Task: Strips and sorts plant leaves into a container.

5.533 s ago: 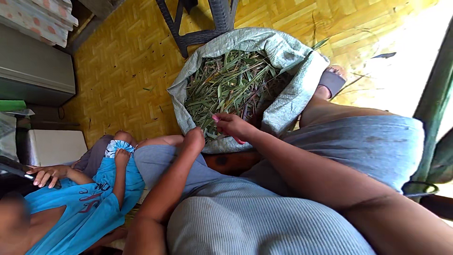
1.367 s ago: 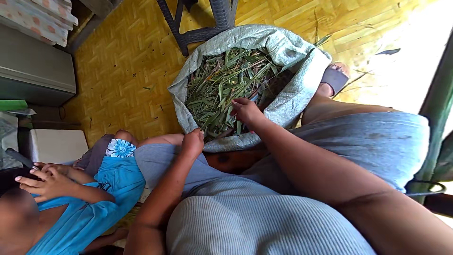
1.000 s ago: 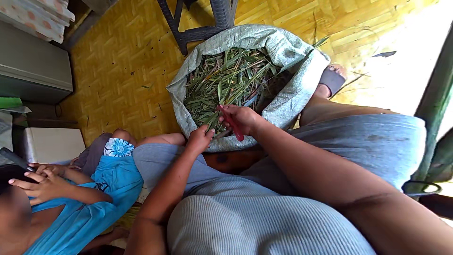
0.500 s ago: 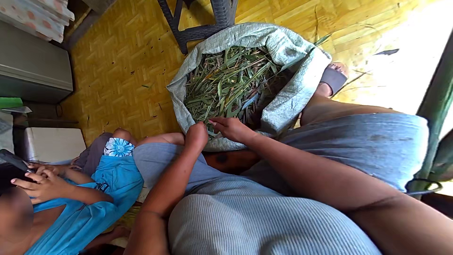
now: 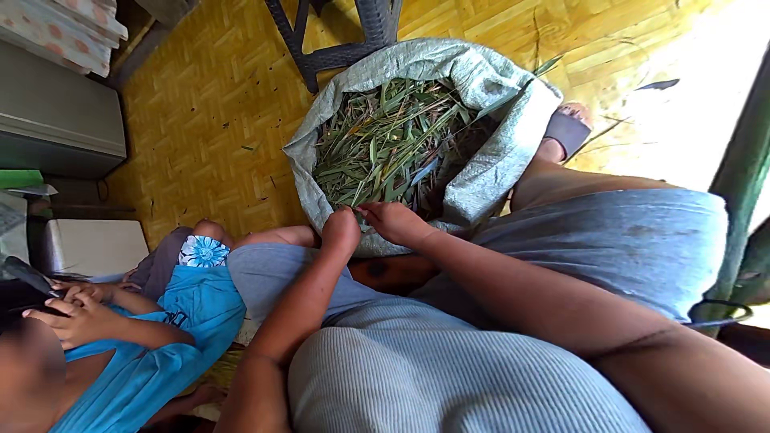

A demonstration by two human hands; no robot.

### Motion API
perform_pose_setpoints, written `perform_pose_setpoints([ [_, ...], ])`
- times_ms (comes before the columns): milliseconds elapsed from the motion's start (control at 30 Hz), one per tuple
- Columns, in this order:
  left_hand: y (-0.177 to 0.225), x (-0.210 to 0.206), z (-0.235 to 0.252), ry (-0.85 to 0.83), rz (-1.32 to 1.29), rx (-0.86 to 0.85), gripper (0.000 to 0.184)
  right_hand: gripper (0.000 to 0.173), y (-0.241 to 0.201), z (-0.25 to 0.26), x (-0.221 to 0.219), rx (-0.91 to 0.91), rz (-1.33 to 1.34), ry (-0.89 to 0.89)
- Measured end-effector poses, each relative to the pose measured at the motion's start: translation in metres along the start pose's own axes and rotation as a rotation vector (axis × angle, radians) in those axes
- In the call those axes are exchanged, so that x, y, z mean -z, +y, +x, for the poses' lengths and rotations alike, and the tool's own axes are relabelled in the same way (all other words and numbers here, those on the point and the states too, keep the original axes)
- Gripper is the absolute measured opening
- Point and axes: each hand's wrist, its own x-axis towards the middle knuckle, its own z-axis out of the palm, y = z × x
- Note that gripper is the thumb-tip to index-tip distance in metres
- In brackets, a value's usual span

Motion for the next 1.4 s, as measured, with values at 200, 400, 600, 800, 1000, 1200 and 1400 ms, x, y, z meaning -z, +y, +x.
perform_pose_setpoints([
  [200,0.001,-0.002,-0.001,0.0,-0.036,-0.057,0.036,0.044,0.006,0.004,0.001,-0.047,-0.066,0.014],
  [400,-0.001,-0.005,-0.006,0.016,0.006,-0.058,0.035,0.043,0.004,0.003,0.004,-0.108,-0.156,0.032],
  [600,-0.006,-0.003,-0.008,0.029,-0.054,-0.059,0.038,0.042,0.007,0.004,0.005,-0.064,-0.18,0.09],
  [800,-0.008,-0.003,-0.012,0.036,-0.026,-0.065,0.036,0.043,0.006,0.006,0.004,-0.059,-0.218,0.092],
  [1000,-0.009,-0.005,-0.013,0.062,-0.007,-0.085,0.036,0.043,0.007,0.005,0.003,-0.038,-0.228,0.121],
  [1200,-0.011,-0.002,-0.012,0.093,-0.01,-0.073,0.035,0.042,0.006,0.004,0.004,-0.029,-0.171,0.112],
  [1400,-0.009,-0.005,-0.015,0.071,0.026,-0.068,0.036,0.042,0.007,0.003,-0.001,-0.026,-0.283,0.166],
])
